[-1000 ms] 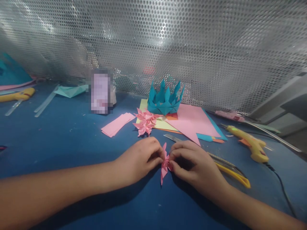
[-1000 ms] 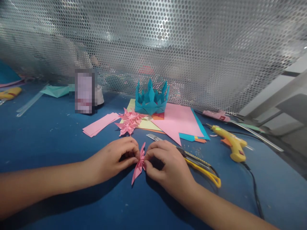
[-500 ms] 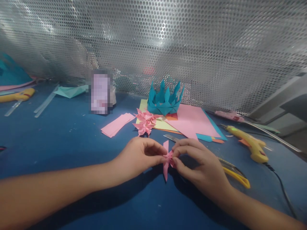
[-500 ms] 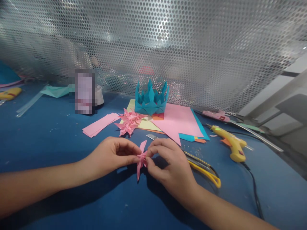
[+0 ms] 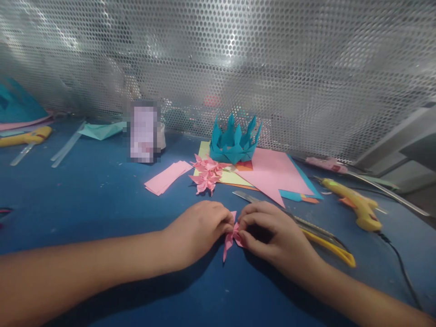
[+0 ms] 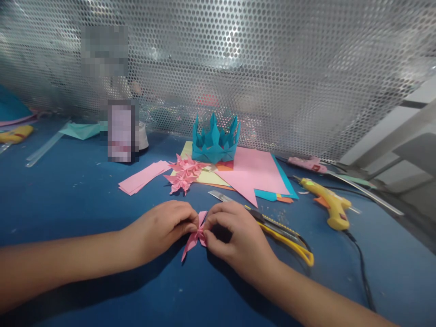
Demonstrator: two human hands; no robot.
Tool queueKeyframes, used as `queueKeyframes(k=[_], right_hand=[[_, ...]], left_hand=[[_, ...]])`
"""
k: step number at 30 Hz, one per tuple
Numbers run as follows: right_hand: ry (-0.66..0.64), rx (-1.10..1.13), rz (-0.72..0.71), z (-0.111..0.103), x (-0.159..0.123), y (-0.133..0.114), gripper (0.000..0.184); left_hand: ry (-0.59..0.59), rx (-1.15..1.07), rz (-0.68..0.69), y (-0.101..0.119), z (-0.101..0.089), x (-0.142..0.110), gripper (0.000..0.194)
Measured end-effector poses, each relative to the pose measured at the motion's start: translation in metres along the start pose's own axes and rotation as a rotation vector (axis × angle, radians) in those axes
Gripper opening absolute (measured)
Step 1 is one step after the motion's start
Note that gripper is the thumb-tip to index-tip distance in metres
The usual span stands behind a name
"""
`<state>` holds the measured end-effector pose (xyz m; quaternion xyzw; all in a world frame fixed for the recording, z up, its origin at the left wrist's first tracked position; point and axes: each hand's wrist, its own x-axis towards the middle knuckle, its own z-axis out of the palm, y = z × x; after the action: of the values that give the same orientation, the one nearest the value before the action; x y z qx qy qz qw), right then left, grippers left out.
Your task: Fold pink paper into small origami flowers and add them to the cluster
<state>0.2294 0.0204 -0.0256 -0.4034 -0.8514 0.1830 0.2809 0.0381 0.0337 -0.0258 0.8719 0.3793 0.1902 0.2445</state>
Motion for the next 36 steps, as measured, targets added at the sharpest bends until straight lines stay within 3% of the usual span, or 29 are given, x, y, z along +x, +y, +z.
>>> queueKeyframes(k=[10,16,22,27,33,36], right_hand=[[-0.003,-0.055,-0.026,0.001,-0.001,0.002,0.01],[-0.004,-0.09,-0.059,-0.002,-0.003,0.001,0.009],[-0.003,-0.149,-0.058,-0.003,-0.002,0.001,0.01],[0.002,-0.162,-0.025,-0.002,-0.002,0.001,0.01],[0.036,-0.184,-0.025,-0.002,-0.003,0.001,0.008],[0.041,-0.182,-0.034,-0.001,-0.002,0.001,0.007]], left_hand=[[0.023,0.316,0.174,-0.008,0.011,-0.005,0.023],[0.141,0.22,0.264,-0.006,0.008,-0.003,0.015],[0.088,0.174,0.305,-0.006,0.0,0.002,0.015],[0.074,0.196,0.276,-0.004,-0.004,0.0,0.013],[0.069,0.017,0.182,0.003,-0.005,-0.003,0.007],[0.045,-0.058,0.093,0.009,-0.006,-0.006,0.023]])
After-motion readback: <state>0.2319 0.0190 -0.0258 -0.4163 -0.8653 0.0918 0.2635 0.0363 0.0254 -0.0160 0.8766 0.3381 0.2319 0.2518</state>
